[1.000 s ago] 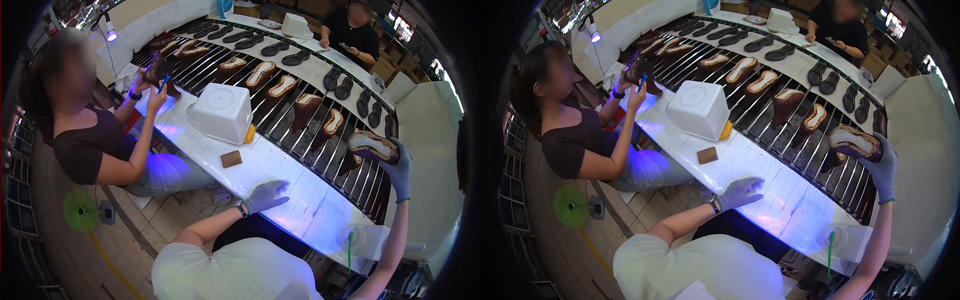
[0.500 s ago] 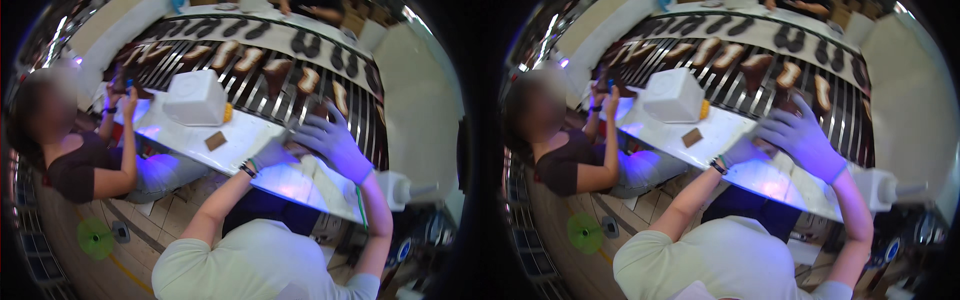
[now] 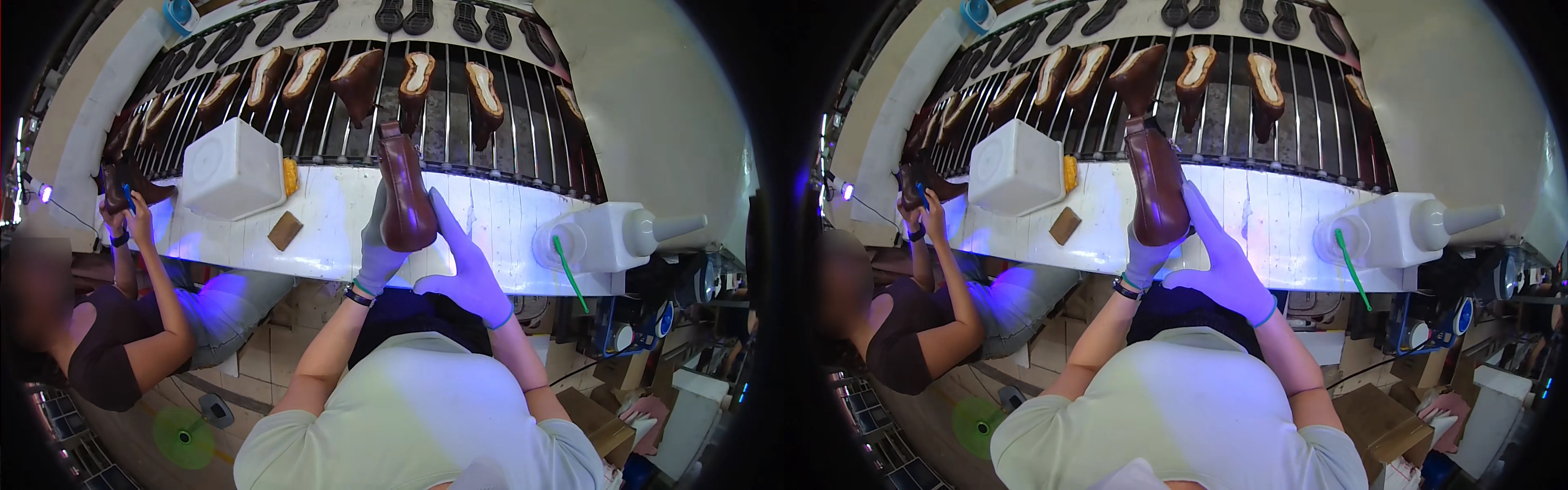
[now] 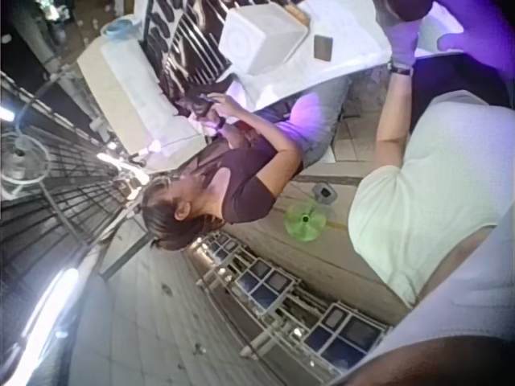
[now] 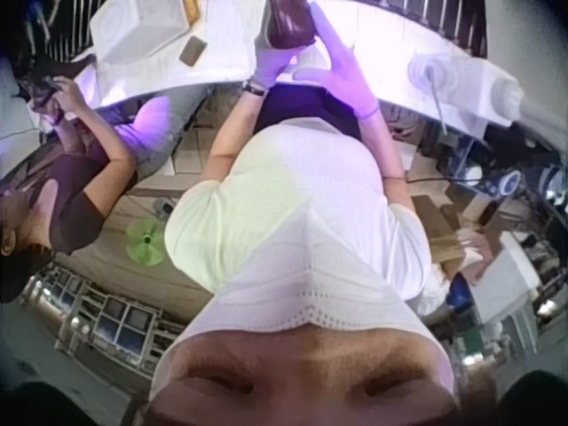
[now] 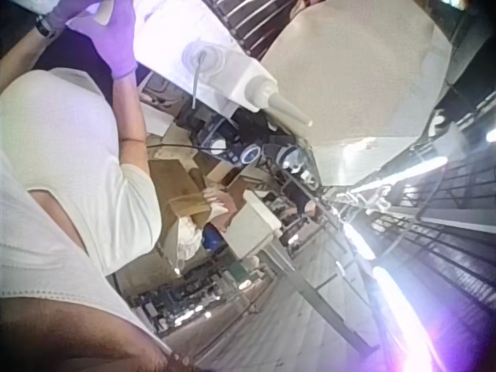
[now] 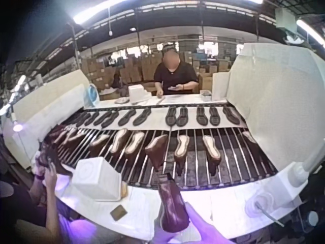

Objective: The recorder is applying a liquid adhesive or finish to the edges and soles of leather boots using a brush at a production station.

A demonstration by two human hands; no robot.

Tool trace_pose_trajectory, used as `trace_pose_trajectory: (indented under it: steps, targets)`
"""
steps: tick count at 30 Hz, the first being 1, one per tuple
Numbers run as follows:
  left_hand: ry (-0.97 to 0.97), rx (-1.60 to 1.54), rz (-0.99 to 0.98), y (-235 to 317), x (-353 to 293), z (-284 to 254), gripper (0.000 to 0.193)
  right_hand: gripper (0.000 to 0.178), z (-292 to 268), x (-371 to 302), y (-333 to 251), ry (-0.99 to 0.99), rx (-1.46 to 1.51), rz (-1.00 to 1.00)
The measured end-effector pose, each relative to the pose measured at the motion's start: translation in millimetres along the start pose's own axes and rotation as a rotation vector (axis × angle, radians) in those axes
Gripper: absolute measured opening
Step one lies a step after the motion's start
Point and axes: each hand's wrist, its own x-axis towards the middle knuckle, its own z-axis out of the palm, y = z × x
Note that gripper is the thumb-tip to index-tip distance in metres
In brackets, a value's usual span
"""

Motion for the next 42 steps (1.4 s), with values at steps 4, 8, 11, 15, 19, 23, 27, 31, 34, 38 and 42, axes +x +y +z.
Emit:
trace_pose_trajectory:
  steps: [4,8,11,15,19,23,27,31,34,38,42]
  targets:
    - [-0.025,0.092,0.054,8,-4,0,0.091,0.110,1,-6,-5,0.030,0.009,0.024]
    - [-0.035,0.050,-0.025,10,-7,3,0.088,0.103,-3,-13,-6,0.025,0.010,0.064]
    - [-0.034,0.070,-0.005,7,-9,5,0.087,0.096,-5,-16,-4,0.026,-0.002,0.050]
    - [-0.046,0.073,0.017,1,-11,5,0.086,0.088,-7,-18,-4,0.030,0.003,0.040]
    - [-0.042,0.018,-0.061,-6,-11,7,0.085,0.084,-9,-18,-4,0.049,0.027,0.046]
    - [-0.035,-0.034,-0.123,-5,-10,8,0.085,0.082,-9,-16,-2,0.056,0.001,0.031]
    - [-0.054,0.038,-0.069,2,-6,8,0.087,0.079,-7,-13,0,0.094,0.026,0.017]
    - [-0.048,0.112,-0.027,10,-1,12,0.089,0.077,-6,-9,3,0.148,0.125,0.046]
    - [-0.046,0.115,-0.038,13,3,15,0.091,0.076,-8,-8,4,0.171,0.150,0.054]
    - [-0.075,0.095,-0.092,14,5,14,0.093,0.078,-8,-7,3,0.179,0.146,0.055]
    - [-0.079,0.064,-0.067,13,5,13,0.095,0.087,-11,-8,2,0.163,0.081,0.028]
